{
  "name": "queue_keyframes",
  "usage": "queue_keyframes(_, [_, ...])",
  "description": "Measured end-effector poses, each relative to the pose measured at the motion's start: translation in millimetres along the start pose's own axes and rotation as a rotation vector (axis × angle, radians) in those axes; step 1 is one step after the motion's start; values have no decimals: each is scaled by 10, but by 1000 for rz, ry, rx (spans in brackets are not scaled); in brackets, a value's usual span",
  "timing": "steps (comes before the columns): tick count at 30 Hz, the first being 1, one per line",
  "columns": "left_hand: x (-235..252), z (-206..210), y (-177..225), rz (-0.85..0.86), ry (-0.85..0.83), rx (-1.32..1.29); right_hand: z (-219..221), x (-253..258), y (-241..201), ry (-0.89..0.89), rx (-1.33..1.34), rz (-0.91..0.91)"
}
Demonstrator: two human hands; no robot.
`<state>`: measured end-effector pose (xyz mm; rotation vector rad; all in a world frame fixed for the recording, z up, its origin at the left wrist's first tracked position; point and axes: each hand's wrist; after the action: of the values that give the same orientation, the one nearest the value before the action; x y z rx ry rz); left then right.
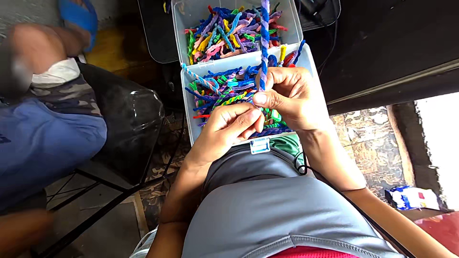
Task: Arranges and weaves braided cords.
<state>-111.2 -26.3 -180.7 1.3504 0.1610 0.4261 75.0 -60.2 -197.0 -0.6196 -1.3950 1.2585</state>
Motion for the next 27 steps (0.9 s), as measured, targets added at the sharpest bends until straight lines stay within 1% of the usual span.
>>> queue_keyframes(3, [26,-28,-101,29,-115,-422,48,15,32,8,169,3])
queue_keyframes(5, [38,-18,-147,25,-128,-611,54,23,49,40,186,17])
queue_keyframes(7, [38,-2,-145,18,-132,-779,19,19,46,10,193,37])
queue_keyframes(10, [20,31,-143,33,-160,-901,-37,-5,39,-103,222,19])
queue_keyframes(12, [31,65,-176,47,-155,-868,-30,-14,37,-97,214,-5])
queue_keyframes(14, [45,80,-200,63,-121,-679,3,-17,23,-39,168,-15])
queue_keyframes(15, [42,78,-193,74,-82,-519,24,-18,16,-12,150,-12])
queue_keyframes(17, [23,74,-150,107,39,-55,64,-22,-2,33,124,-6])
queue_keyframes(20, [-6,73,-115,187,251,767,128,-14,-16,97,16,20])
queue_keyframes(21, [-8,74,-109,202,298,984,148,-10,-8,121,-18,31])
queue_keyframes(22, [-10,73,-109,202,330,1137,167,-9,2,144,-44,36])
queue_keyframes(24, [-16,55,-114,202,367,1259,205,-15,8,181,-94,42])
queue_keyframes(27, [-19,27,-93,217,376,1189,241,-31,-13,193,-99,56])
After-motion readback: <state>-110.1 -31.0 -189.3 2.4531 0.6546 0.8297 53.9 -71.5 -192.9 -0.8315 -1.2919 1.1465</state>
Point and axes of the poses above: each hand's wrist, its own x-axis towards the middle knuckle, its own z-axis out of the palm, y = z × x, and after that the axes turned 13 degrees about -y, right-handed
